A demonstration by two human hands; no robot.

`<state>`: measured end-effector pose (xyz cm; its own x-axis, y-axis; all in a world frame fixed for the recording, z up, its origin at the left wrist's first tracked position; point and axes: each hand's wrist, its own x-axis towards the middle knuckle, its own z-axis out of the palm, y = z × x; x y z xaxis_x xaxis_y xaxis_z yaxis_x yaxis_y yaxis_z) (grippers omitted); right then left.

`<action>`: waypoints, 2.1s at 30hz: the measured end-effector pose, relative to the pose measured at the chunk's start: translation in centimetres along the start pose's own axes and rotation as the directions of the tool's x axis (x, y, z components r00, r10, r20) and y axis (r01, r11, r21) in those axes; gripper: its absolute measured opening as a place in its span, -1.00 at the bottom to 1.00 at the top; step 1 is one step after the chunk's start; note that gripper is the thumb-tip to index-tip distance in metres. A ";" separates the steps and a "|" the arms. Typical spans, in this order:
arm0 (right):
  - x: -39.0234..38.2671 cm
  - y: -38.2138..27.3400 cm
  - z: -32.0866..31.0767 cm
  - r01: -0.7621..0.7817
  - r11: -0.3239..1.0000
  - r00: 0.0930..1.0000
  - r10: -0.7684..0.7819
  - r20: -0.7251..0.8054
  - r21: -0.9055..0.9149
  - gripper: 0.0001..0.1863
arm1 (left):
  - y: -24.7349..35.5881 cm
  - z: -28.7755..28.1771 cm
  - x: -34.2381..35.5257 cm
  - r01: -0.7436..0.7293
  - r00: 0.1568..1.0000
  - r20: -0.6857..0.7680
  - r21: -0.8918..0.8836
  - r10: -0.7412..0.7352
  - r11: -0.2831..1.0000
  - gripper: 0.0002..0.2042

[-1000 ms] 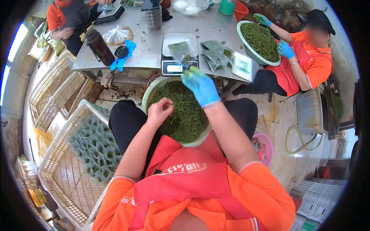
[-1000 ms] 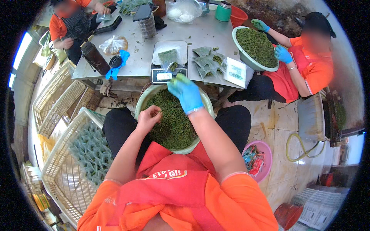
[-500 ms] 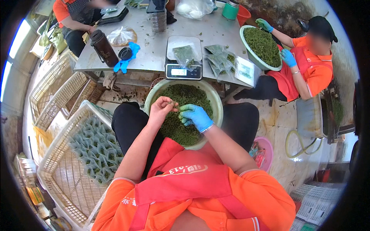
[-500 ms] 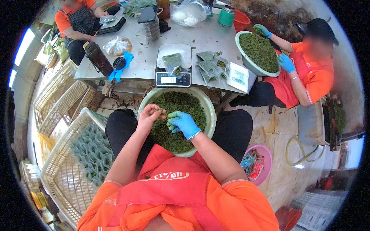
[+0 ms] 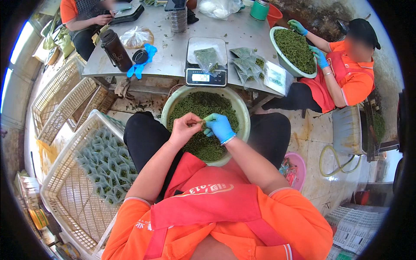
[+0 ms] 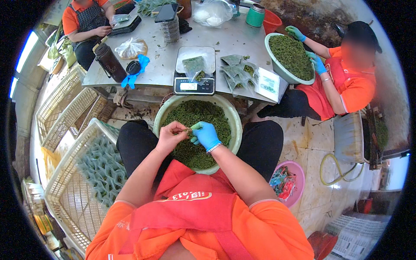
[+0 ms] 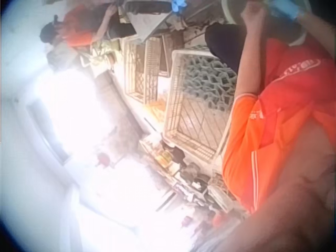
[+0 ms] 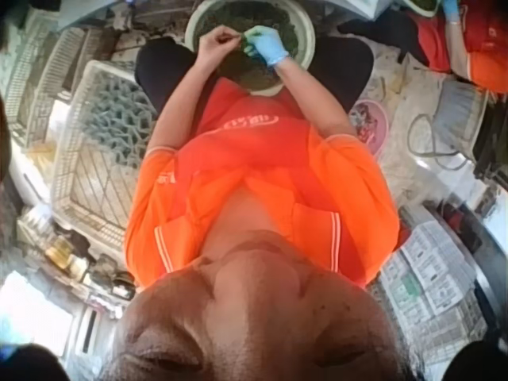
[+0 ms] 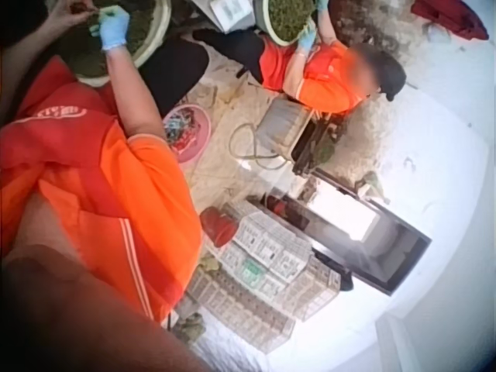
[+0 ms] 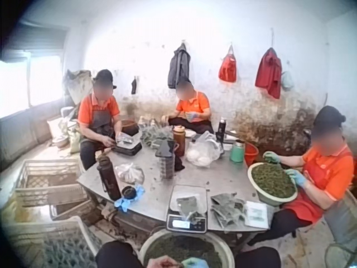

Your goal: The person scoops green material from a bowl on their lap into small plastic bags, weighs each bag on a digital scale, and places the filled bags into a nearby crate. The process is repeated continuously.

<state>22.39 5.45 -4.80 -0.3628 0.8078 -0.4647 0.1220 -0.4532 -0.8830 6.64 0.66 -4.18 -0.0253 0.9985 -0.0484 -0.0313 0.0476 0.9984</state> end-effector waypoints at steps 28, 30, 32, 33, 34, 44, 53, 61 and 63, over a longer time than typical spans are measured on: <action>3.0 -8.9 -3.1 0.285 0.685 0.946 -0.314 -0.081 0.671 -0.56 | -0.4 -1.5 1.4 0.052 0.993 -0.096 -0.172 -0.069 0.984 -0.87; 1.0 -7.5 -2.4 0.211 0.855 0.977 -0.197 -0.080 0.473 -0.63 | -0.8 -1.8 1.3 0.033 0.995 -0.088 -0.214 -0.052 0.976 -0.85; -0.8 -5.1 -2.1 0.135 0.964 0.991 -0.131 -0.031 0.227 -0.68 | -0.4 -1.7 1.2 0.049 0.997 -0.052 -0.256 -0.065 0.965 -0.86; -1.1 -3.7 -1.6 0.158 0.984 0.987 -0.156 -0.021 0.086 -0.70 | 0.1 -1.6 1.3 0.060 0.997 -0.032 -0.275 -0.072 0.960 -0.86; -1.4 -2.8 -1.0 0.272 0.961 0.962 -0.271 0.028 -0.059 -0.70 | 0.8 -1.8 1.3 0.111 0.993 -0.005 -0.286 -0.117 0.952 -0.88; -1.4 -2.6 -0.6 0.136 0.989 0.988 -0.130 0.082 -0.063 -0.85 | 0.0 -1.2 0.9 0.033 0.999 -0.039 -0.109 -0.037 0.994 -0.91; -2.7 -1.7 -0.5 0.142 0.965 0.986 -0.120 0.112 -0.222 -0.91 | 1.9 -0.8 -0.1 -0.106 0.971 -0.075 0.711 0.225 0.695 -0.89; -3.5 -2.2 -0.1 0.144 0.961 0.985 -0.115 0.132 -0.238 -0.92 | 1.1 -0.2 -0.1 0.024 0.971 -0.183 0.713 0.152 0.701 -0.88; -3.5 -1.7 0.1 0.166 0.962 0.983 -0.143 0.118 -0.216 -0.92 | 1.0 0.0 -0.1 0.049 0.970 -0.200 0.715 0.136 0.697 -0.87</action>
<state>23.37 3.35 -1.71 -0.4833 0.8139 -0.3225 0.2567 -0.2205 -0.9410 6.61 0.62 -3.21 -0.2286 0.9700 0.0829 0.6913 0.1018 0.7154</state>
